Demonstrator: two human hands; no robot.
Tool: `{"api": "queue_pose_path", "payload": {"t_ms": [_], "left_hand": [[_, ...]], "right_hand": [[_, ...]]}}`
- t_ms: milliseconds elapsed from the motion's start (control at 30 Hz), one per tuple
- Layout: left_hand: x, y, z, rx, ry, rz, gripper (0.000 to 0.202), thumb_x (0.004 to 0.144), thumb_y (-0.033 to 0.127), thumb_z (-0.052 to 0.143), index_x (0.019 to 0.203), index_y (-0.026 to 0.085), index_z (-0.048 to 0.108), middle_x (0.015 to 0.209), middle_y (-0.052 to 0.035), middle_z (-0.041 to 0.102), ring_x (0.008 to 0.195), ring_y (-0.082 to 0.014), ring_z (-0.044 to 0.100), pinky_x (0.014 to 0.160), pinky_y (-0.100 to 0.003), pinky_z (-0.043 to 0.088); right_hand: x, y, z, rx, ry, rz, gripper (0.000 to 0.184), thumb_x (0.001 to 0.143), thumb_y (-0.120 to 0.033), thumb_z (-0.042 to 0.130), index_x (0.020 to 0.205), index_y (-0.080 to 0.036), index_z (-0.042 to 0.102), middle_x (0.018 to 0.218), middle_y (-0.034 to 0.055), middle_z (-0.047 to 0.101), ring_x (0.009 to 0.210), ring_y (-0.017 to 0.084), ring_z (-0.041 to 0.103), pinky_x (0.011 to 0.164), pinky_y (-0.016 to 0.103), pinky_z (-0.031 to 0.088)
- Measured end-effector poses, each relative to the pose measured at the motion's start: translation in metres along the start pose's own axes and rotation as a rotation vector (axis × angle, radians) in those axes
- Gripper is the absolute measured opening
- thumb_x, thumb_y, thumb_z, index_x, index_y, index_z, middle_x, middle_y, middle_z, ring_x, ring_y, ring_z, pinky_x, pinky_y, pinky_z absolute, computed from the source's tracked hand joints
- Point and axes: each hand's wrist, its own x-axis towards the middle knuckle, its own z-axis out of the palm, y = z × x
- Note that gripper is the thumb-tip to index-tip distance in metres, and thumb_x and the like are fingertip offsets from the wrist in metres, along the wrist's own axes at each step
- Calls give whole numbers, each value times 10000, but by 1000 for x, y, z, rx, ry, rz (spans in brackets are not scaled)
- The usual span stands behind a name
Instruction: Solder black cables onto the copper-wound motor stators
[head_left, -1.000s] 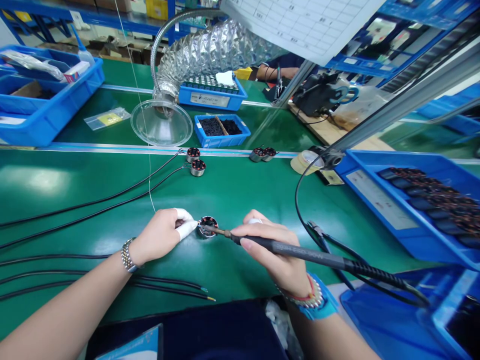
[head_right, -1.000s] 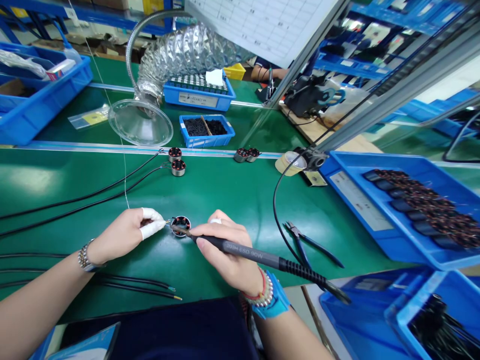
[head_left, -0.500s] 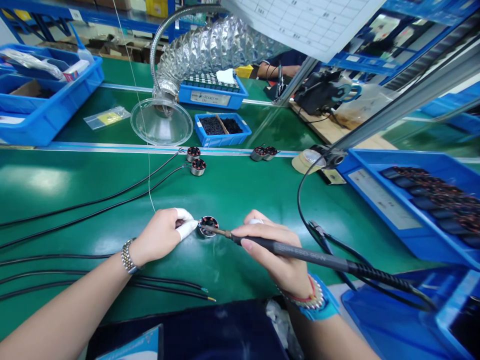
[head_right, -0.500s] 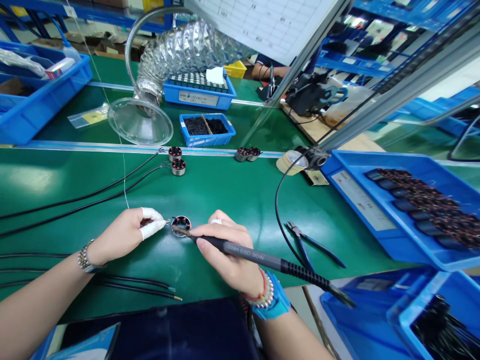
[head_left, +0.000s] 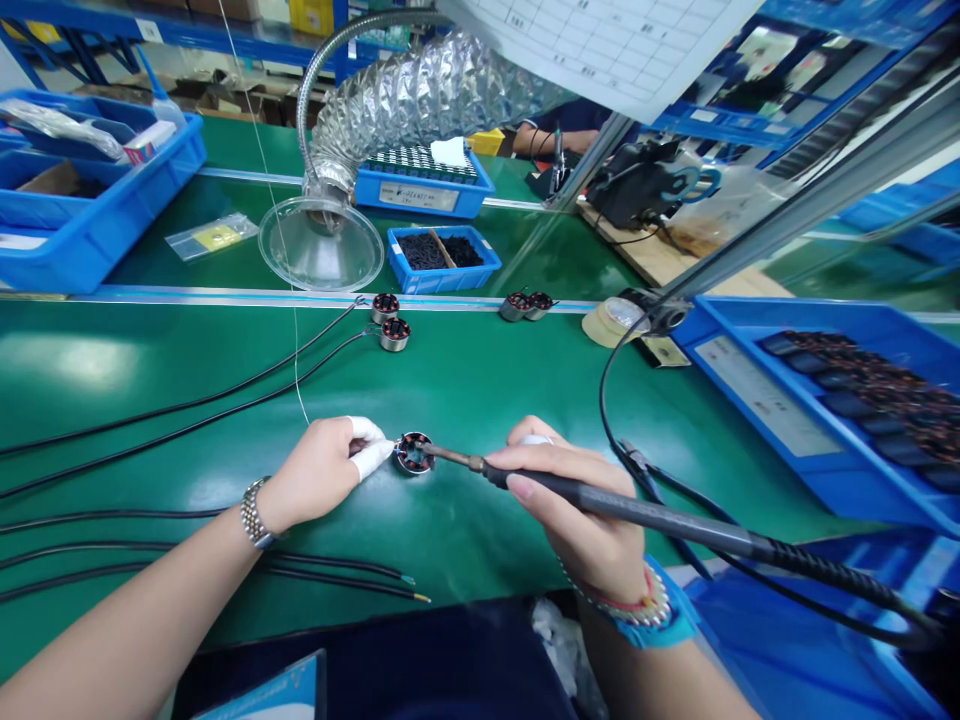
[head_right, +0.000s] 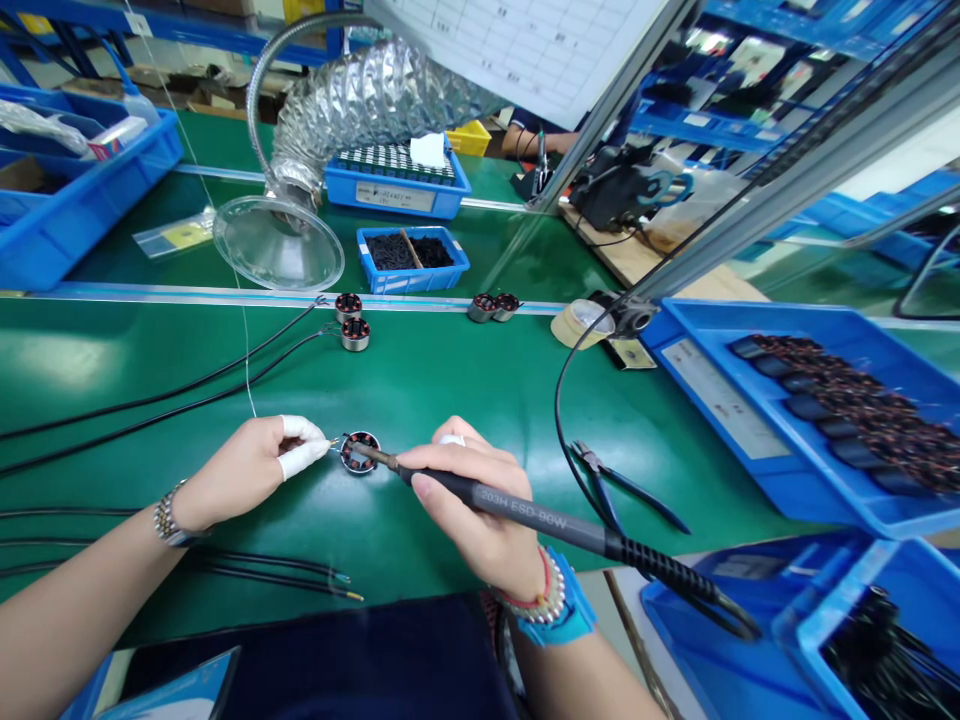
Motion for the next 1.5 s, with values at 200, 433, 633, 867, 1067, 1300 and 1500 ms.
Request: {"api": "queue_pose_path", "payload": {"t_ms": [200, 433, 633, 867, 1067, 1300, 1500], "left_hand": [[1, 1, 0, -1, -5, -10, 312, 805, 405, 425, 738, 167, 614, 669, -1, 601, 596, -134, 500, 553, -240, 357], [0, 1, 1, -8, 2, -2, 299, 804, 394, 433, 737, 166, 616, 674, -3, 609, 606, -137, 516, 566, -242, 371], [-1, 0, -2, -33, -6, 4, 326, 815, 420, 430, 735, 174, 628, 688, 2, 625, 626, -142, 539, 575, -239, 382], [-7, -2, -16, -125, 247, -84, 340, 847, 391, 404, 1055, 189, 582, 628, 11, 614, 499, -113, 510, 545, -245, 405], [-9, -11, -22, -454, 107, 31, 262, 828, 282, 448, 1002, 155, 598, 909, -61, 643, 875, -169, 586, 831, -301, 440], [-3, -3, -4, 159, 60, 114, 196, 794, 320, 497, 870, 185, 618, 850, -40, 622, 733, -171, 565, 691, -284, 434], [-4, -5, -7, 387, 30, 149, 313, 879, 315, 321, 841, 190, 605, 813, -46, 595, 717, -178, 547, 667, -281, 383]], "right_hand": [[0, -1, 0, -3, 27, 12, 206, 765, -114, 544, 890, -211, 676, 690, 33, 616, 636, 167, 459, 585, 328, 367], [-2, 0, -1, -27, 36, -2, 195, 775, -129, 539, 893, -213, 670, 692, 32, 614, 632, 164, 466, 591, 333, 377], [-3, 0, 2, -184, 60, -31, 249, 770, -103, 575, 987, -213, 628, 778, 44, 608, 697, 170, 520, 610, 319, 426], [-10, 22, 21, -331, 51, -144, 220, 824, -89, 512, 999, -212, 560, 733, 14, 606, 639, 125, 576, 599, 249, 476], [-10, 49, 40, -401, -170, -170, 225, 827, -137, 509, 1045, -193, 499, 995, 87, 589, 1012, 206, 525, 837, 365, 470], [-8, 58, 46, -411, -269, -181, 237, 818, -124, 477, 1033, -222, 460, 945, 60, 569, 963, 203, 505, 832, 375, 448], [3, 27, 32, -34, -205, 300, 236, 811, -212, 481, 1038, -210, 418, 766, -18, 479, 586, 93, 446, 536, 206, 403]]}}
